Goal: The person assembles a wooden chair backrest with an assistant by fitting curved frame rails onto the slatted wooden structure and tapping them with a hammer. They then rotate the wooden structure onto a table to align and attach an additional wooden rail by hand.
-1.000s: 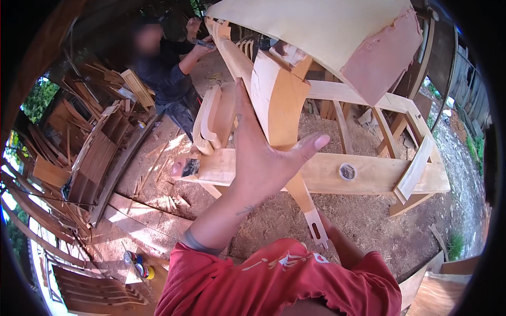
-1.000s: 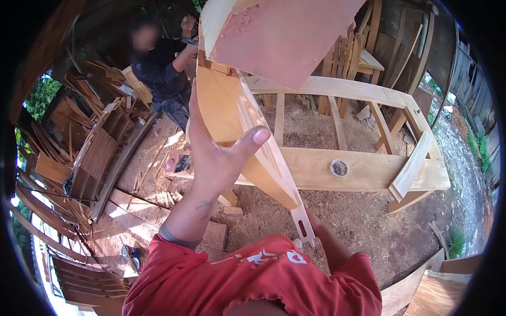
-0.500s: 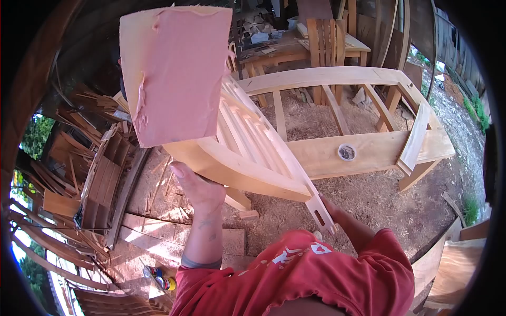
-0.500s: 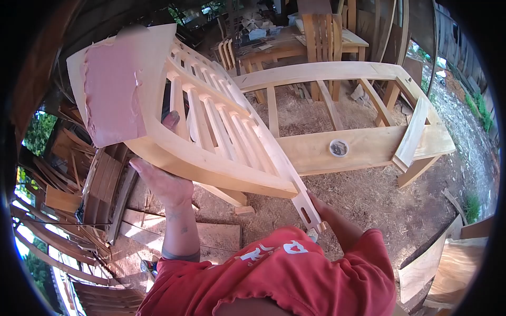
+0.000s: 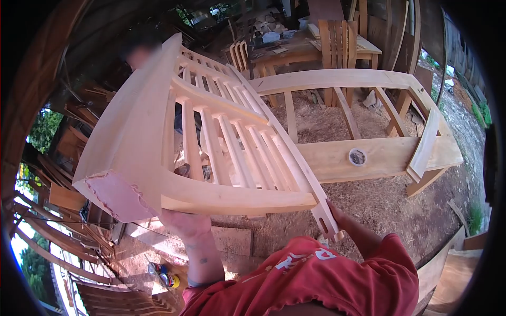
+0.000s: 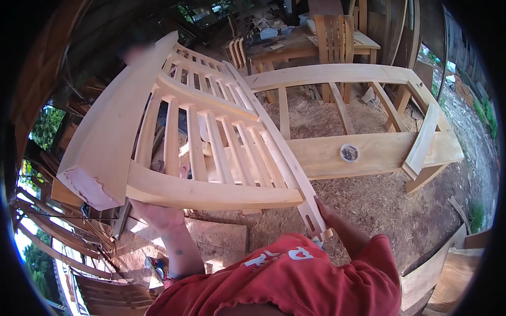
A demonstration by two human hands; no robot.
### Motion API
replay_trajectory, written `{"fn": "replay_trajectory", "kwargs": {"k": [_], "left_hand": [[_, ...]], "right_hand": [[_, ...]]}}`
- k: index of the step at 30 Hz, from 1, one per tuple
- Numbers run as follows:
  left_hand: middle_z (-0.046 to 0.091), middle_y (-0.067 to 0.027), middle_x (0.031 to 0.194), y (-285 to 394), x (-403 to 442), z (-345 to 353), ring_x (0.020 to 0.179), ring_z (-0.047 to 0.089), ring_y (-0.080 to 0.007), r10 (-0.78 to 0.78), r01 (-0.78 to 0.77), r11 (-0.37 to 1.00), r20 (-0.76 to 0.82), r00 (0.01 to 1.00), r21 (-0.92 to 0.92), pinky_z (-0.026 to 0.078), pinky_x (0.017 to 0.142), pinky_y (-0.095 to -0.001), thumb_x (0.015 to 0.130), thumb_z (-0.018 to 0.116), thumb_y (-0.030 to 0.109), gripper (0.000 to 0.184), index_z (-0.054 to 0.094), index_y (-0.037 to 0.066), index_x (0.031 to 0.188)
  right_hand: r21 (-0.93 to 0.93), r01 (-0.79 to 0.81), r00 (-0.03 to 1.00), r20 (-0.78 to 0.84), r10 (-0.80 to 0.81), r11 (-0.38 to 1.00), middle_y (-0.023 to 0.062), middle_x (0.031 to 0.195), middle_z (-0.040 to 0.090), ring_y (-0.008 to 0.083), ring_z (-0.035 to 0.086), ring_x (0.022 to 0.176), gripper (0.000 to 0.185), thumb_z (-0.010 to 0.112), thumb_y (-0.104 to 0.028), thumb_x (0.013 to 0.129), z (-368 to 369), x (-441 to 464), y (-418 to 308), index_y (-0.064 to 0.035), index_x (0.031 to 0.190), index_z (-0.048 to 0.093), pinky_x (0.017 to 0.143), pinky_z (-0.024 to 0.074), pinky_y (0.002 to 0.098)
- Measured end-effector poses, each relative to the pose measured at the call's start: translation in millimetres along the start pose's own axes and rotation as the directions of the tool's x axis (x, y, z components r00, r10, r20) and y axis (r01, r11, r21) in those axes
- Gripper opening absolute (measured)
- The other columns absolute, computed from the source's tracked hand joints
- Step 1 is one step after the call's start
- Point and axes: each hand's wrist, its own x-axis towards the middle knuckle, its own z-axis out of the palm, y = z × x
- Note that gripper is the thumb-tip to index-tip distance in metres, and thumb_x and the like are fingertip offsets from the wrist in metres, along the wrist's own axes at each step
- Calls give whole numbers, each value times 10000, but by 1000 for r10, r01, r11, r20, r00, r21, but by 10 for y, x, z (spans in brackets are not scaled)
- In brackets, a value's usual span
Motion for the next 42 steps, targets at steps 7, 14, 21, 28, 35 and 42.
{"fn": "replay_trajectory", "kwargs": {"k": [7,14,21,28,35,42], "left_hand": [[620,-76,1061,-67,95,-580,973,627,-248,-95,101,994,149,984,-34,545,810,-421,975,363,456,464,502,99,1237],[653,-67,938,-58,315,-951,861,657,-221,-128,125,990,-30,991,-65,570,731,-427,967,426,402,382,564,89,1139],[640,-54,870,-172,492,-1272,897,621,-232,-198,190,978,-90,976,-87,554,768,-420,946,467,424,392,587,72,1070],[629,-49,839,-682,320,-1788,890,597,-230,-270,242,947,-111,956,-213,547,762,-443,940,464,437,372,594,97,1017],[637,-64,819,-980,94,-2005,846,601,-231,-290,251,942,-164,943,-224,531,798,-474,916,490,448,407,650,74,892],[661,-93,848,-1116,-47,-2180,849,637,-239,-387,343,906,-158,908,-249,560,723,-435,912,508,429,404,667,64,842]], "right_hand": [[11,88,995,-40,-88,996,124,958,659,203,639,816,737,307,-660,928,-21,-4,106,-44,1236,570,740,544,352],[-96,-20,931,-364,-16,995,185,1058,653,262,636,935,824,418,-728,848,84,186,363,12,1132,644,841,499,356],[-153,-65,827,-562,-33,986,228,990,662,278,641,942,883,430,-752,821,208,170,494,73,1017,675,823,502,380],[-305,-120,726,-676,-126,945,221,881,668,263,651,852,915,459,-754,810,-90,-425,165,128,934,669,744,507,373],[-388,-171,655,-731,-189,906,314,994,643,376,627,996,966,431,-744,823,-161,-739,310,177,1059,602,869,472,423],[-425,-285,571,-795,-204,859,187,831,655,217,620,815,781,420,-617,918,-142,-1033,461,132,974,634,729,493,356]]}}
